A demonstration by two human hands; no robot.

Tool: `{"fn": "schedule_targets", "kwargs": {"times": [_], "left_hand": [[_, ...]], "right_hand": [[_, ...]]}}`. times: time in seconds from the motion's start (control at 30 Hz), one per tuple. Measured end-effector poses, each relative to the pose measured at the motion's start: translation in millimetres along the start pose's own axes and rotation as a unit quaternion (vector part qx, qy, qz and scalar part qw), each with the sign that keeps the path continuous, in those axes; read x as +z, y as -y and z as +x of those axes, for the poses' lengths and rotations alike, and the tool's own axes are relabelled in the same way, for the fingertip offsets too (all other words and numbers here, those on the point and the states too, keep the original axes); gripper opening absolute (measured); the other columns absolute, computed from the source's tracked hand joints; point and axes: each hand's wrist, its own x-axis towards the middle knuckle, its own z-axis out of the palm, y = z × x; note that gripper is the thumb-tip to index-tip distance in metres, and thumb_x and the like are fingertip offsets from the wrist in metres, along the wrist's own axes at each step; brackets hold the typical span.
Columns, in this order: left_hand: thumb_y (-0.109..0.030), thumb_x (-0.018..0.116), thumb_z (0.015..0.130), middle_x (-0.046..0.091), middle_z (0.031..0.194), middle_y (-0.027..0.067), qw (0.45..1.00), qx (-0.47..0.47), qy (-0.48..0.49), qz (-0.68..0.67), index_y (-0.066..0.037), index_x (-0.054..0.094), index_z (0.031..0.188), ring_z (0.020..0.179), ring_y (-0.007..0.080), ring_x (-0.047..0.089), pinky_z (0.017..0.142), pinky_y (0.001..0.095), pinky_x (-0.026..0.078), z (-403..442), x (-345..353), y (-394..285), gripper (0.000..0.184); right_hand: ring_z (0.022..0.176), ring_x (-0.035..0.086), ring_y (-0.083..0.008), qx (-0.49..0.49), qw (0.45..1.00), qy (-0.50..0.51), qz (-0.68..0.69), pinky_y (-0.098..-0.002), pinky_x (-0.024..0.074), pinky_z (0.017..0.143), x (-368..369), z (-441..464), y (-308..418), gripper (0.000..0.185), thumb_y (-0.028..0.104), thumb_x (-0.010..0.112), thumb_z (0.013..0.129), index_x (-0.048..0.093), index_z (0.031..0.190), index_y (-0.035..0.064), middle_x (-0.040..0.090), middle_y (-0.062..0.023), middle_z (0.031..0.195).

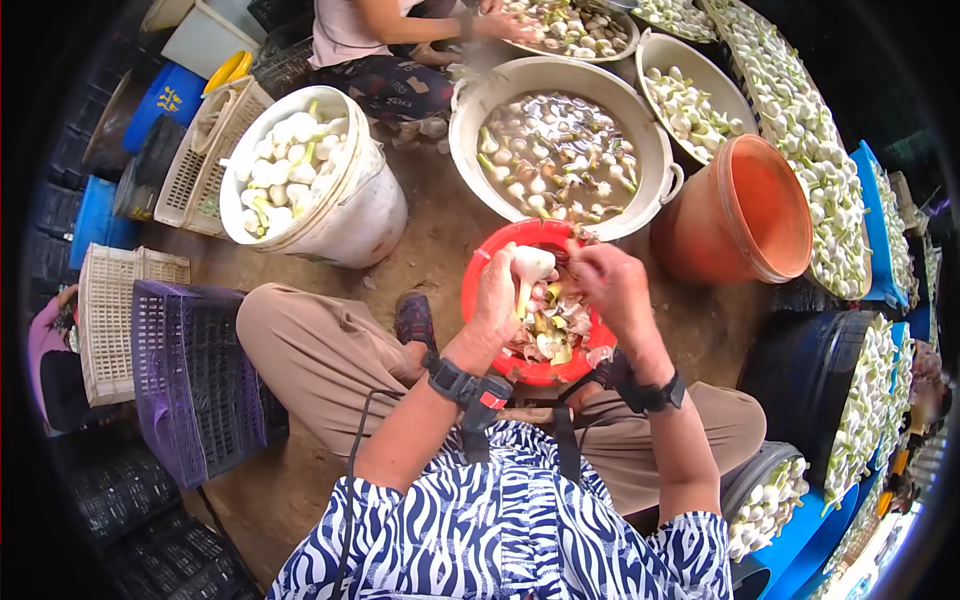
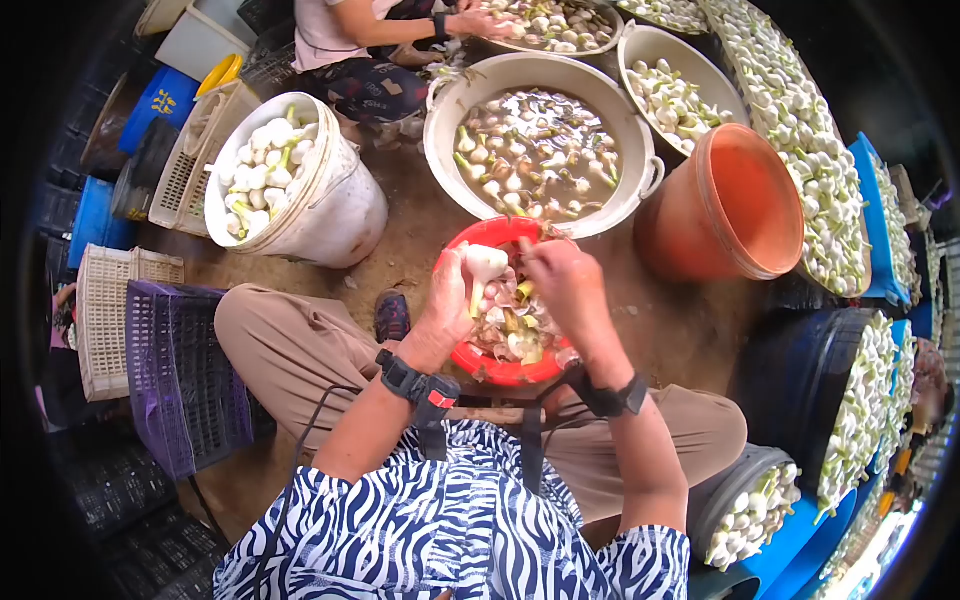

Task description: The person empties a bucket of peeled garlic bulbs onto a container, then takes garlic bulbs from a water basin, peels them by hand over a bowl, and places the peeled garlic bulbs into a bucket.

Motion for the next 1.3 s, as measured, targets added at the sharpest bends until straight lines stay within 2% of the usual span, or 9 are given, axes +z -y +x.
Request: {"fn": "schedule_targets", "kwargs": {"times": [0.27, 0.43, 0.63, 0.83, 0.9, 0.97, 1.0, 1.07, 1.3], "left_hand": [[-0.051, 0.040, 0.094, 0.056, 0.064, 0.0028, 0.991, 0.059, -0.038, 0.118, -0.006, 0.057, 0.093, 0.041, 0.0082, 0.046, 0.031, 0.0195, 0.031, 3.6, 16.1, 10.7, 0.047], [-0.051, 0.044, 0.092, 0.057, 0.068, 0.0066, 0.993, -0.055, 0.022, 0.098, -0.005, 0.055, 0.089, 0.043, 0.0097, 0.046, 0.032, 0.0212, 0.032, -1.1, 9.9, 3.2, 0.047], [-0.051, 0.033, 0.095, 0.058, 0.072, 0.0025, 0.987, -0.109, -0.032, 0.115, -0.010, 0.058, 0.090, 0.046, 0.0099, 0.047, 0.037, 0.0193, 0.037, 9.8, 5.8, 13.7, 0.048], [-0.042, 0.043, 0.095, 0.050, 0.068, -0.0022, 0.971, 0.066, -0.045, 0.223, -0.011, 0.051, 0.093, 0.050, 0.0079, 0.049, 0.039, 0.0223, 0.036, 3.1, 16.2, 13.4, 0.033], [-0.042, 0.043, 0.095, 0.051, 0.073, 0.0001, 0.921, 0.166, -0.059, 0.349, -0.008, 0.051, 0.093, 0.055, 0.0084, 0.050, 0.044, 0.0235, 0.039, 23.1, -11.6, 21.6, 0.035], [-0.038, 0.042, 0.097, 0.051, 0.075, 0.0023, 0.849, 0.285, -0.017, 0.445, -0.006, 0.051, 0.094, 0.062, 0.0094, 0.051, 0.051, 0.0250, 0.041, 27.9, -20.8, 30.8, 0.033], [-0.033, 0.039, 0.098, 0.055, 0.080, 0.0049, 0.880, 0.286, 0.004, 0.378, -0.004, 0.052, 0.096, 0.071, 0.0107, 0.053, 0.058, 0.0272, 0.044, 22.4, -19.8, 30.0, 0.032], [-0.035, 0.034, 0.099, 0.059, 0.074, 0.0057, 0.964, 0.048, 0.024, 0.262, -0.005, 0.054, 0.098, 0.048, 0.0084, 0.049, 0.040, 0.0227, 0.041, 2.5, -6.8, -1.2, 0.036], [-0.045, 0.042, 0.093, 0.058, 0.076, 0.0116, 0.995, 0.063, 0.039, -0.072, -0.008, 0.054, 0.098, 0.050, 0.0154, 0.050, 0.039, 0.0235, 0.041, 4.9, -27.2, -97.9, 0.039]], "right_hand": [[0.060, 0.059, -0.0298, -0.141, 0.970, 0.022, -0.198, -0.0401, 0.0474, 0.053, 24.0, -12.6, 0.4, 0.013, 0.013, 0.063, 0.076, 0.053, 0.073, 0.0036, 0.057, -0.0123, 0.070], [0.057, 0.058, -0.0333, 0.002, 0.961, -0.082, -0.263, -0.0435, 0.0443, 0.051, 3.3, 17.3, -31.6, 0.026, 0.023, 0.058, 0.080, 0.055, 0.061, 0.0060, 0.057, -0.0158, 0.061], [0.077, 0.059, -0.0297, -0.121, 0.990, 0.030, -0.072, -0.0386, 0.0475, 0.068, 2.4, -4.3, -6.6, 0.027, 0.007, 0.065, 0.075, 0.059, 0.101, 0.0047, 0.056, -0.0130, 0.078], [0.063, 0.059, -0.0321, -0.156, 0.960, 0.081, -0.219, -0.0415, 0.0478, 0.054, 22.5, -7.7, -5.9, 0.017, 0.002, 0.057, 0.074, 0.057, 0.091, 0.0044, 0.055, -0.0122, 0.071], [0.060, 0.060, -0.0293, -0.191, 0.913, 0.130, -0.336, -0.0381, 0.0495, 0.054, 26.1, -6.1, -5.2, 0.041, 0.006, 0.058, 0.072, 0.056, 0.112, -0.0028, 0.057, -0.0130, 0.080], [0.059, 0.061, -0.0319, -0.224, 0.933, 0.034, -0.281, -0.0413, 0.0485, 0.053, 27.2, 9.2, -9.4, 0.011, 0.010, 0.059, 0.073, 0.060, 0.083, 0.0047, 0.062, -0.0129, 0.082], [0.059, 0.061, -0.0326, -0.168, 0.947, 0.050, -0.269, -0.0427, 0.0483, 0.053, 24.0, 14.6, -13.1, 0.007, 0.012, 0.058, 0.075, 0.059, 0.078, 0.0059, 0.062, -0.0131, 0.077], [0.060, 0.061, -0.0336, -0.087, 0.951, 0.043, -0.295, -0.0447, 0.0479, 0.054, 13.0, 21.7, -34.9, 0.011, 0.016, 0.055, 0.078, 0.058, 0.073, 0.0072, 0.061, -0.0134, 0.066], [0.061, 0.061, -0.0313, -0.102, 0.951, 0.175, -0.235, -0.0406, 0.0505, 0.065, 26.0, 5.8, -87.2, 0.027, 0.025, 0.062, 0.080, 0.062, 0.061, 0.0064, 0.059, -0.0146, 0.062]]}}
